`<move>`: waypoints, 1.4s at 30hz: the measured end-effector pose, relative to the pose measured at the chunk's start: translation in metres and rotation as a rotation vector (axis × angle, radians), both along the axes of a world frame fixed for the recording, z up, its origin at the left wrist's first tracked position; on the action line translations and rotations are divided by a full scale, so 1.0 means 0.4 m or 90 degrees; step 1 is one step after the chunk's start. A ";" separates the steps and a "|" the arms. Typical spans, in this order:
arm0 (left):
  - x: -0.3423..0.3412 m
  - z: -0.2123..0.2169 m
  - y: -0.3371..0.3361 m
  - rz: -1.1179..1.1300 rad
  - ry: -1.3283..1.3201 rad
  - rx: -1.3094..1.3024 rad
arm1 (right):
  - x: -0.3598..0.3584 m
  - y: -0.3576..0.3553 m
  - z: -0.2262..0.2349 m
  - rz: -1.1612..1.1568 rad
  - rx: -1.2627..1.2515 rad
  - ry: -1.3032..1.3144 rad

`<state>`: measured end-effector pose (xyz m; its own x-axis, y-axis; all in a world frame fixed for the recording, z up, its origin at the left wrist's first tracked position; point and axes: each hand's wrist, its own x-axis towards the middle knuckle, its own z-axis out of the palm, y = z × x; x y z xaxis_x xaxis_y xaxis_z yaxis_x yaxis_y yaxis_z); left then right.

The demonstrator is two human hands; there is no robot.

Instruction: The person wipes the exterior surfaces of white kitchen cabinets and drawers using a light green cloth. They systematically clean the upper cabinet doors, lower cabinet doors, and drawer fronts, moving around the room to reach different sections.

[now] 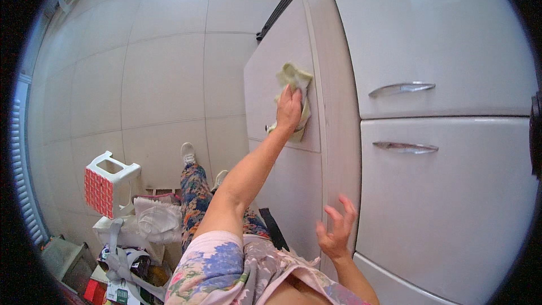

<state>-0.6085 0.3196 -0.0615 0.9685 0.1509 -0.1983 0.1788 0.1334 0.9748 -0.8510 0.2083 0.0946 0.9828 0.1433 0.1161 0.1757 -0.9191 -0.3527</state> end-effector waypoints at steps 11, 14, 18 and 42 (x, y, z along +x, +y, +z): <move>-0.131 0.068 -0.012 -0.044 -0.205 0.056 | 0.836 0.152 0.007 0.095 -0.146 -0.183; 0.136 0.044 0.025 -0.024 -0.175 0.014 | 0.918 0.102 -0.048 0.047 -0.160 -0.171; 0.322 -0.048 0.082 -0.074 -0.143 0.013 | 0.932 0.099 -0.102 0.016 -0.152 -0.186; 0.232 -0.395 0.040 -0.256 0.402 0.018 | 0.935 0.064 -0.079 0.022 -0.136 -0.025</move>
